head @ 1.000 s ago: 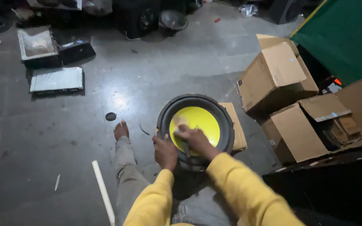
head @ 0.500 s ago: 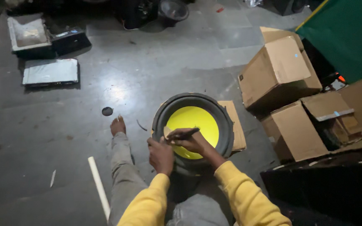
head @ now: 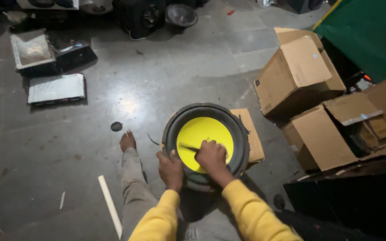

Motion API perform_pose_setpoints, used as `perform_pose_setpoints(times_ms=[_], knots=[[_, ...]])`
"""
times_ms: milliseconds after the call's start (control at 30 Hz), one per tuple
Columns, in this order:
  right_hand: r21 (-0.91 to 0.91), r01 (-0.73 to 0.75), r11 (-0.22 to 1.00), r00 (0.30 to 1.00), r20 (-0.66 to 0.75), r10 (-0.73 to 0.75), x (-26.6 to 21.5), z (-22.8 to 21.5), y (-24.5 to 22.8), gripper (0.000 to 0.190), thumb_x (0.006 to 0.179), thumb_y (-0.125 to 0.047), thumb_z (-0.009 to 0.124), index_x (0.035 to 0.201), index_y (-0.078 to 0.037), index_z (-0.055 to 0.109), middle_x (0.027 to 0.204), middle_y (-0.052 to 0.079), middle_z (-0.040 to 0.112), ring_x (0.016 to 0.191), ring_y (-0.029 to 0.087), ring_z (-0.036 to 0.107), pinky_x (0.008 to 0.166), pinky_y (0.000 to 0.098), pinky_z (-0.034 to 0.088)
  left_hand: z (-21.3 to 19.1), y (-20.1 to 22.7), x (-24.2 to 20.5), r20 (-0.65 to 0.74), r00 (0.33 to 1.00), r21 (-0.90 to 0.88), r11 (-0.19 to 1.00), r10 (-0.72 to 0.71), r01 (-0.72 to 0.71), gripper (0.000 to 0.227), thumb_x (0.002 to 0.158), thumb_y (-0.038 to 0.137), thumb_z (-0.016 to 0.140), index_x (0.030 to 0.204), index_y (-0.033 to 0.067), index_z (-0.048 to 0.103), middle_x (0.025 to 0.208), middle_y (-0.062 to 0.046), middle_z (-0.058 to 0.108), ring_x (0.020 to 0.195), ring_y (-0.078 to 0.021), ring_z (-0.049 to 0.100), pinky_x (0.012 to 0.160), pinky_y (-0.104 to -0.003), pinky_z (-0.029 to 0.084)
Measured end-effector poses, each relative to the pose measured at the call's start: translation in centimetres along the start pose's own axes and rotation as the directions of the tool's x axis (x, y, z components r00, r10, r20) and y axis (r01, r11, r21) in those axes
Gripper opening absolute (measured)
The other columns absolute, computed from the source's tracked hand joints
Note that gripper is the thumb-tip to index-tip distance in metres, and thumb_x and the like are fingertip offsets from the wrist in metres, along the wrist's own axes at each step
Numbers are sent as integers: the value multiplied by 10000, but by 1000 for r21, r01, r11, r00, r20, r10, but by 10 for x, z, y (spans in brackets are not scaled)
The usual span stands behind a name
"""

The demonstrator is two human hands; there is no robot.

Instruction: The person removes a yellow subwoofer from a wooden enclosure and places it on a cardboard box. They then use a brush to clean the speaker cone and surround, flip it over to clean the back frame, and flip it back to continue cleaning the front.

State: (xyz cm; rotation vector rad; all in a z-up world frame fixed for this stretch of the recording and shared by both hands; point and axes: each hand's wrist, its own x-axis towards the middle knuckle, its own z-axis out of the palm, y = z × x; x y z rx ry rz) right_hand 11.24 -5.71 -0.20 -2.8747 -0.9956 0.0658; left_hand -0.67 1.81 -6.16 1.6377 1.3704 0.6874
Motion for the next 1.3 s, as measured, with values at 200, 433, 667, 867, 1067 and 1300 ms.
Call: perform_pose_setpoints(times_ms=[200,433,667,867,1067,1300], knots=[[659,-638,399,769,518,374,16,1,28,335,809,-244,722,949,59,751,845,233,753,840,412,779,745,458,604,4,-18,3,26,999,-185,982,-31,35,360,978,303,617,1208,47,513,1032,-324,696,990,-548,646,842,-567,496],[941,-280,-192,882,331,335,-14,74,-2,258,846,-277,732,1004,-73,741,835,80,723,728,239,670,646,372,525,5,-23,7,22,997,-231,971,71,-64,489,906,375,670,1221,52,482,1035,-330,697,1016,-550,630,818,-575,497],[984,144,-103,621,-9,784,55,50,57,345,984,-292,678,1229,-56,620,1159,73,688,1019,229,685,854,354,554,6,-21,14,154,981,-62,990,-119,130,470,1014,468,491,1344,135,450,1117,-337,679,1073,-566,609,896,-609,469],[994,110,11,606,-75,792,61,74,28,312,908,-282,686,1109,-43,681,1039,93,714,888,264,690,760,393,572,13,-29,15,231,972,-86,995,-37,58,524,1019,478,478,1360,101,350,1167,-361,655,1107,-580,594,928,-617,449],[955,-248,-164,924,284,256,105,111,-23,291,832,-272,694,988,-31,742,918,114,740,758,298,695,665,433,591,14,-37,41,382,917,-14,992,-112,127,557,968,444,563,1351,90,368,1196,-339,657,1151,-556,593,985,-582,453],[968,-251,7,907,233,352,159,62,0,249,836,-233,715,871,7,774,847,118,745,747,249,721,674,368,568,21,-32,59,332,938,-212,960,-104,182,476,851,249,738,1270,69,601,1257,-250,686,1214,-429,629,999,-470,488]])
